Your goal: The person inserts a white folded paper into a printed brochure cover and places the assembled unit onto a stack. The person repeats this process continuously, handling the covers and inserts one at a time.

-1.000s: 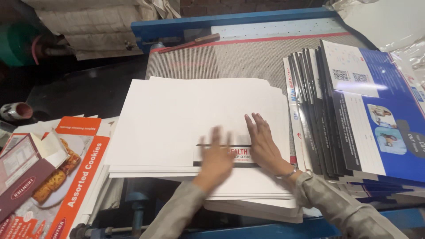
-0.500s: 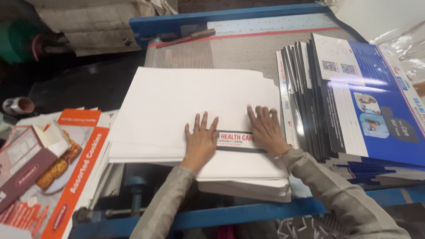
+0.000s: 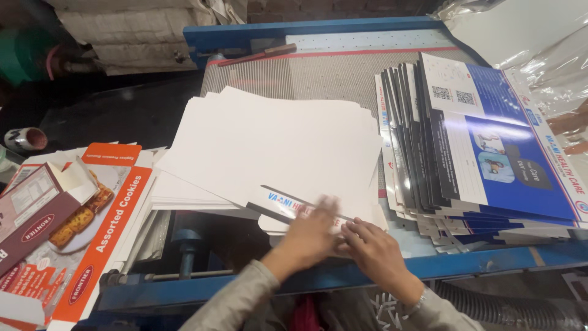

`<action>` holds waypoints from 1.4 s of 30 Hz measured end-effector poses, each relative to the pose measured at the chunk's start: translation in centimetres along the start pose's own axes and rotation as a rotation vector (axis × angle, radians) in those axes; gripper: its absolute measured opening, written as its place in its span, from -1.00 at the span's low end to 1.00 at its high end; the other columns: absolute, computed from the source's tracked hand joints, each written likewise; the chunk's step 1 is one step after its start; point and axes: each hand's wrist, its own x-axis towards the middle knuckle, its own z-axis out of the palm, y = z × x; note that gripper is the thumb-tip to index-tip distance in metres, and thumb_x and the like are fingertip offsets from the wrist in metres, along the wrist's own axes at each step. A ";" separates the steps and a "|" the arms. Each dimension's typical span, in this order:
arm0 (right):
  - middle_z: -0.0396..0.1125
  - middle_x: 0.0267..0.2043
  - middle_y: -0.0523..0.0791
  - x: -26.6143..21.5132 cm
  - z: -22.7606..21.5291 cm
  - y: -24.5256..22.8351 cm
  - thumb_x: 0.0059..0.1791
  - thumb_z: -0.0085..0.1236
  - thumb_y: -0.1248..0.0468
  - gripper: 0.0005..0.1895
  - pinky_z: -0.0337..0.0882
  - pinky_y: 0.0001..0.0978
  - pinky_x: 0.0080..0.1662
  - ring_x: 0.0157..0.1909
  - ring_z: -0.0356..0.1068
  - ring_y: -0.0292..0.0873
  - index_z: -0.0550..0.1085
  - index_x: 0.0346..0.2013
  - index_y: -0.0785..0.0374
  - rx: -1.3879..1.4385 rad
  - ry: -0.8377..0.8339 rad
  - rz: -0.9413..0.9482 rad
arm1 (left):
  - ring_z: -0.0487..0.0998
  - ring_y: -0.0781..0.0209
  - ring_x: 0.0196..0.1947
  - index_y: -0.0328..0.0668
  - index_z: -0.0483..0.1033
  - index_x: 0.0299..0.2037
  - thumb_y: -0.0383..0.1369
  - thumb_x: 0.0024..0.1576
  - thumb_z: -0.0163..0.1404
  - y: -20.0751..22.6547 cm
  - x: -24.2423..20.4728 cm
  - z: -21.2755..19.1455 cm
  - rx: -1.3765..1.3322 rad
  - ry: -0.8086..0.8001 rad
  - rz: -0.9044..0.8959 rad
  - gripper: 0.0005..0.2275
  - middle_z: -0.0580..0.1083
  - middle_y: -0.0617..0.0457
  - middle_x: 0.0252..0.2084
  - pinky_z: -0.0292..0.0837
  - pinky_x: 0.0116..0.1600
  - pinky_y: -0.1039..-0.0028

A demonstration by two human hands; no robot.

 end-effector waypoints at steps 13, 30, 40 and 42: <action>0.45 -0.41 -0.12 2.0 -1.1 0.1 -0.13 0.32 0.29 -0.86 0.43 -0.27 -0.29 -0.33 0.49 -0.10 0.50 -0.44 0.25 0.148 0.203 -0.099 | 0.42 0.07 0.33 -0.07 0.53 0.10 -0.36 0.17 0.02 0.1 -0.6 -2.2 -0.042 0.123 0.226 -0.71 0.47 0.08 0.29 0.31 0.30 0.08; 0.39 0.00 0.11 9.5 -14.8 -1.7 0.24 -0.15 0.15 -0.67 0.49 -0.09 0.17 0.11 0.44 0.07 0.41 0.00 0.39 0.041 0.710 -0.054 | 0.66 0.06 -0.42 -0.24 0.65 -0.01 -0.49 0.20 0.13 -6.2 -4.8 -17.9 0.145 0.809 0.201 -0.82 0.64 -0.14 -0.26 0.55 -0.33 0.36; -0.24 0.58 0.11 -0.2 -10.5 4.7 0.05 0.13 -0.06 -0.49 -0.38 0.41 0.47 0.64 -0.35 0.16 0.30 0.28 -0.19 -0.647 0.321 -0.025 | 0.17 0.44 -0.39 -0.15 0.35 -0.27 -0.15 0.39 0.01 0.0 13.9 -23.6 -1.165 0.950 0.329 -0.72 0.22 0.24 -0.31 0.13 -0.34 0.50; 0.13 0.49 0.11 -2.3 -12.9 8.0 0.18 0.13 0.16 -0.59 -0.22 0.34 0.52 0.57 -0.02 0.19 0.40 0.35 -0.10 -0.712 0.466 -0.029 | 0.14 0.43 -0.40 -0.11 0.28 -0.22 -0.10 0.34 0.04 2.9 18.1 -20.3 -1.379 0.754 0.363 -0.70 0.18 0.22 -0.29 0.11 -0.40 0.53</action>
